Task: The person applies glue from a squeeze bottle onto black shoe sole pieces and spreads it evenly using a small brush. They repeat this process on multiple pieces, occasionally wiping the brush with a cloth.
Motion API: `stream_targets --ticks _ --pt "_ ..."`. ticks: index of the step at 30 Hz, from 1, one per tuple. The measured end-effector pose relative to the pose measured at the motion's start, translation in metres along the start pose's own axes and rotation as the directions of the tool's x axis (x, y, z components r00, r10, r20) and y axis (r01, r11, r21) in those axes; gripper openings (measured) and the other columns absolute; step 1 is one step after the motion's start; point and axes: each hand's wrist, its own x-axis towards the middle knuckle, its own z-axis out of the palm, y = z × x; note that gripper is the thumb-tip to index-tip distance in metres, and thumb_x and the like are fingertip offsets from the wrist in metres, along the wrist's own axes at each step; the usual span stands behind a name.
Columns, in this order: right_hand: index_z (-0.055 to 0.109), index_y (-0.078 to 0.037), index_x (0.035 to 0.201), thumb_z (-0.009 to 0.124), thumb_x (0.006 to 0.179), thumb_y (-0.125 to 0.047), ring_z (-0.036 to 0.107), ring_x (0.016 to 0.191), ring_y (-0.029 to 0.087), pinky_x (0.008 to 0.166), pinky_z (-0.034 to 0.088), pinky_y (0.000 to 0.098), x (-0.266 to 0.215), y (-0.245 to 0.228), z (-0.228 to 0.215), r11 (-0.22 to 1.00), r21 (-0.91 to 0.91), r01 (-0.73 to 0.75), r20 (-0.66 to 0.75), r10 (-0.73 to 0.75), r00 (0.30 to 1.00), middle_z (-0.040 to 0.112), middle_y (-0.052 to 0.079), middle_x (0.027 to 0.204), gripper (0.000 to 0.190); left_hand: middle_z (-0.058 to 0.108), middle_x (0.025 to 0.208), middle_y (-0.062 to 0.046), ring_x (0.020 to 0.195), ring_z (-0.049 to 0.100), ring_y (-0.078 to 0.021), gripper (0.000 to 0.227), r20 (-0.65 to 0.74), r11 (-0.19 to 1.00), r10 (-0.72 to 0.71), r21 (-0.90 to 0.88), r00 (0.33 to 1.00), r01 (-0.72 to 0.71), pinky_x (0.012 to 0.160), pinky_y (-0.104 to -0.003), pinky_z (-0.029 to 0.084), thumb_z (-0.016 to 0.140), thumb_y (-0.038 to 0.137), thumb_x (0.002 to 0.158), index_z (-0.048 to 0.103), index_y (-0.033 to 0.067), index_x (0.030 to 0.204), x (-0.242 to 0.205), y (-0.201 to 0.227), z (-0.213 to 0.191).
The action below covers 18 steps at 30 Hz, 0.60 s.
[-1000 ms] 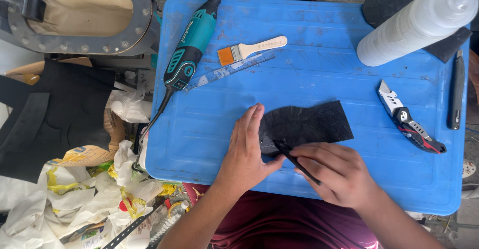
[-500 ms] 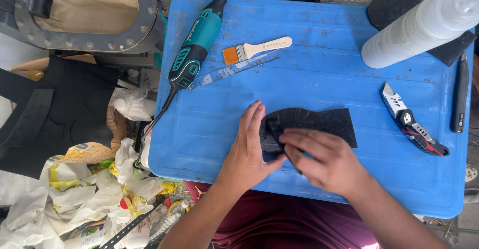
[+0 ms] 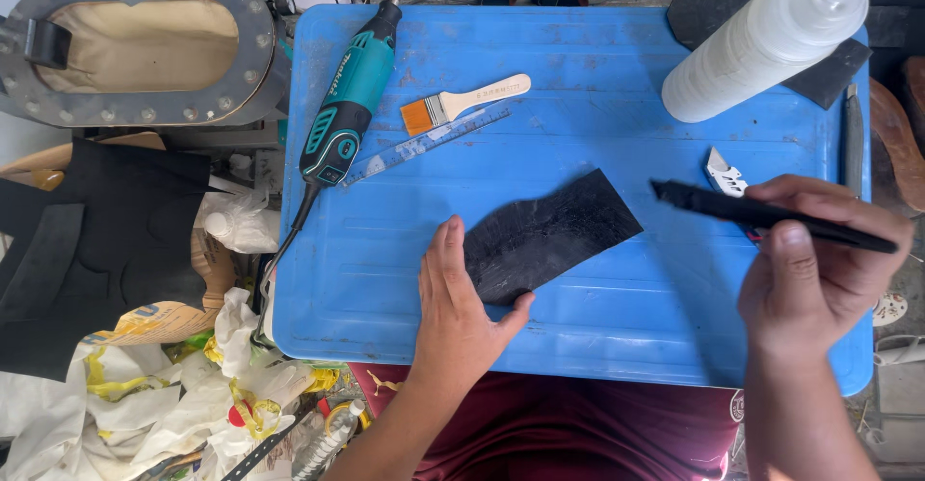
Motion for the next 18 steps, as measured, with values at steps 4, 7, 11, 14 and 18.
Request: stream_targets --ticks 4,7,11,14,18 --pt "0.058 -0.002 0.117 0.067 0.103 0.003 0.072 0.111 0.027 0.094 0.059 0.0336 0.014 -0.01 -0.001 0.934 -0.327 0.142 0.313 -0.035 0.949 0.07 0.018 0.113 0.018 0.036 0.148 -0.033 0.126 0.049 -0.0479 0.117 -0.044 0.999 -0.032 0.011 0.999 0.032 0.108 -0.057 0.043 0.093 0.023 0.071 0.016 -0.0074 0.154 -0.001 0.007 0.008" --pt "0.067 -0.002 0.103 0.073 0.083 0.005 0.072 0.111 0.031 0.09 0.059 0.039 0.022 -0.019 0.013 0.769 -0.495 0.404 0.568 -0.065 0.821 0.073 0.016 0.112 0.023 0.037 0.148 -0.033 0.124 0.05 -0.047 0.116 -0.054 0.999 -0.039 0.009 0.998 0.039 0.107 -0.057 0.044 0.093 0.022 0.071 0.016 -0.0078 0.153 0.0 0.01 0.012" --pt "0.071 -0.002 0.101 0.074 0.073 0.003 0.072 0.109 0.033 0.087 0.059 0.0403 0.021 -0.028 0.017 0.67 -0.536 0.513 0.626 -0.093 0.774 0.074 0.016 0.112 0.029 0.037 0.146 -0.034 0.123 0.05 -0.0465 0.116 -0.068 1.0 -0.023 0.014 0.997 0.024 0.106 -0.057 0.043 0.093 0.022 0.071 0.017 -0.008 0.153 0.001 0.012 0.013" --pt "0.065 -0.001 0.104 0.073 0.082 0.005 0.072 0.11 0.032 0.089 0.059 0.0403 0.013 -0.026 0.008 0.727 -0.536 0.428 0.533 -0.102 0.84 0.072 0.016 0.114 0.024 0.038 0.146 -0.034 0.124 0.049 -0.0478 0.116 -0.067 1.0 -0.023 0.015 0.998 0.024 0.105 -0.057 0.044 0.092 0.022 0.07 0.017 -0.0077 0.153 0.001 0.012 0.013" --pt "0.056 -0.002 0.117 0.059 0.103 0.001 0.069 0.104 0.029 0.095 0.058 0.0384 0.001 -0.014 -0.006 0.961 -0.274 0.037 0.08 -0.016 0.997 0.068 0.022 0.114 0.015 0.041 0.144 -0.033 0.122 0.051 -0.0461 0.118 -0.034 0.996 -0.045 0.072 0.998 0.048 0.104 -0.057 0.043 0.093 0.032 0.069 0.019 -0.0074 0.152 0.005 0.016 0.01"
